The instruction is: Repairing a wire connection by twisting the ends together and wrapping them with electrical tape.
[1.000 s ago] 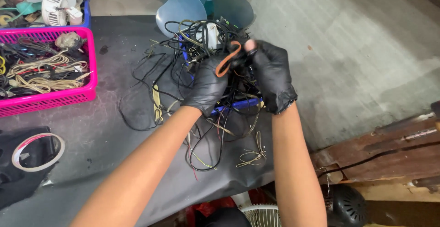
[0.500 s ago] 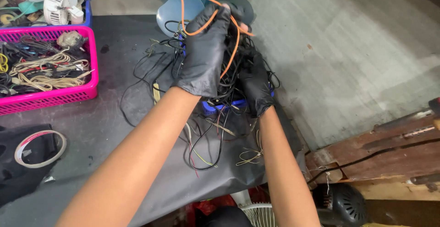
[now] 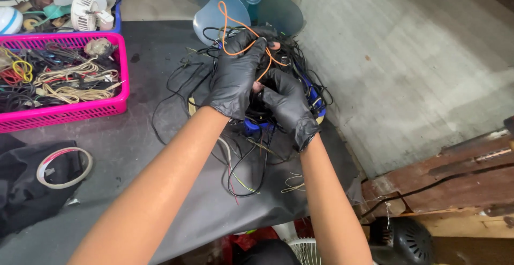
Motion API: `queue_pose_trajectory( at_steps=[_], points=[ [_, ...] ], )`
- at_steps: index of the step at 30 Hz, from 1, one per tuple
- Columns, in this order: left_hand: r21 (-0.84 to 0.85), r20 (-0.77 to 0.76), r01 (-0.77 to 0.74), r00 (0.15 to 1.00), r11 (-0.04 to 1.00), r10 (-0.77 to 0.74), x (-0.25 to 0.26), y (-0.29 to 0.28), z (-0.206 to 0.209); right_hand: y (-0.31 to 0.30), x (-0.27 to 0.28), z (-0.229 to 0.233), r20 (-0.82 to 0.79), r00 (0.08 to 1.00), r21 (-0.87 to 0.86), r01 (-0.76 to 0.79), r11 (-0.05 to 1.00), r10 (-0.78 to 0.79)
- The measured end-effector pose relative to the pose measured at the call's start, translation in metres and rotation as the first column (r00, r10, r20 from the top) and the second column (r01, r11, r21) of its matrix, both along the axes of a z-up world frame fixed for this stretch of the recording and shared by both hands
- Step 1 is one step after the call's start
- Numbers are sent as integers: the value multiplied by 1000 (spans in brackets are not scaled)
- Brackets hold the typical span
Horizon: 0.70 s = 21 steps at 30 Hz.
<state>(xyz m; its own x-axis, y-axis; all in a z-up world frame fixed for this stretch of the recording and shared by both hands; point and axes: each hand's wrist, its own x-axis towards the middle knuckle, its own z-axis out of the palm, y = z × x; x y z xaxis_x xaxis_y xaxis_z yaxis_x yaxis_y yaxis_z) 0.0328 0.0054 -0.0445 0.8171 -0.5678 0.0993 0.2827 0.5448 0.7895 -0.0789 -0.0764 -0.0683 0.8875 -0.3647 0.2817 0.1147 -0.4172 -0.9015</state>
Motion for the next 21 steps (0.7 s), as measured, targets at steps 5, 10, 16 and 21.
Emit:
queue_pose_trajectory(
  at_steps=[5, 10, 16, 21],
  points=[
    [117, 428, -398, 847, 910, 316, -15, 23, -2, -6, 24, -20, 106, 994, 231, -13, 973, -12],
    [239, 329, -413, 886, 879, 327, -20, 66, 2, 15, 26, -7, 91, 993, 402, 30, 915, -72],
    [252, 66, -252, 968, 934, 243, -23, 150, 5, 61, 24, -8, 42, 986, 344, 138, 929, -162],
    [539, 70, -107, 994, 835, 82, 20, 199, -52, 92, 45, -30, 63, 990, 322, 103, 941, -130]
  ],
)
